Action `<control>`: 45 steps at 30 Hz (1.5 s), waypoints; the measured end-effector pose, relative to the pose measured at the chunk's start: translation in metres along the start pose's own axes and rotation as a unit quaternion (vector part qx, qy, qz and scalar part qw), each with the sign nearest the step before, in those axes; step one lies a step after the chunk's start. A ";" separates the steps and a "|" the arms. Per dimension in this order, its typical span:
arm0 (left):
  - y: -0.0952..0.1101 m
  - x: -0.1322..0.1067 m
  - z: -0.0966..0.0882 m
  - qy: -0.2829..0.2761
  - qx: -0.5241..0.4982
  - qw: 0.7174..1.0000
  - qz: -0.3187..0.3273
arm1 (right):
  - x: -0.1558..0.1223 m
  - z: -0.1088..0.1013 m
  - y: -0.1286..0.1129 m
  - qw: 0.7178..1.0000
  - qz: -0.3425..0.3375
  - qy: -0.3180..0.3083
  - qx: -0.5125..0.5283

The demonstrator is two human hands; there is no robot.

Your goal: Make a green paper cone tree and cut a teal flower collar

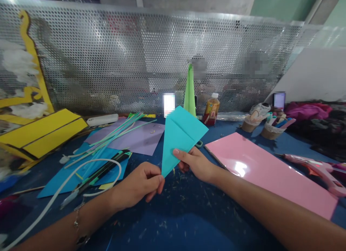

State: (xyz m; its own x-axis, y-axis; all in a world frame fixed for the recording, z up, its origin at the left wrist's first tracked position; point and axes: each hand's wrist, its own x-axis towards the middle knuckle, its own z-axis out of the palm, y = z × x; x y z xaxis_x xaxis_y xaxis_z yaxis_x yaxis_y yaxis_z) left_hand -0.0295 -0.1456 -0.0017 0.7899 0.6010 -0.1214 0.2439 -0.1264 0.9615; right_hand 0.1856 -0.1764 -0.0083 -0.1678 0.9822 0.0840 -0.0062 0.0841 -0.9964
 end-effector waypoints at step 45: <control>-0.009 0.004 0.002 0.105 -0.116 0.988 0.003 | -0.007 0.000 -0.002 0.980 0.069 -0.187 0.026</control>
State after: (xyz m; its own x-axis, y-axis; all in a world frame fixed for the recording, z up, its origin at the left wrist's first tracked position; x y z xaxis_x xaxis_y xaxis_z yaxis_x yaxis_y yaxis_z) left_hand -0.0272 -0.1431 -0.0112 0.6515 0.7540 -0.0842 0.0848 0.0380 0.9957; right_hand 0.1866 -0.1831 -0.0069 -0.5191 0.8532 -0.0513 -0.0069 -0.0643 -0.9979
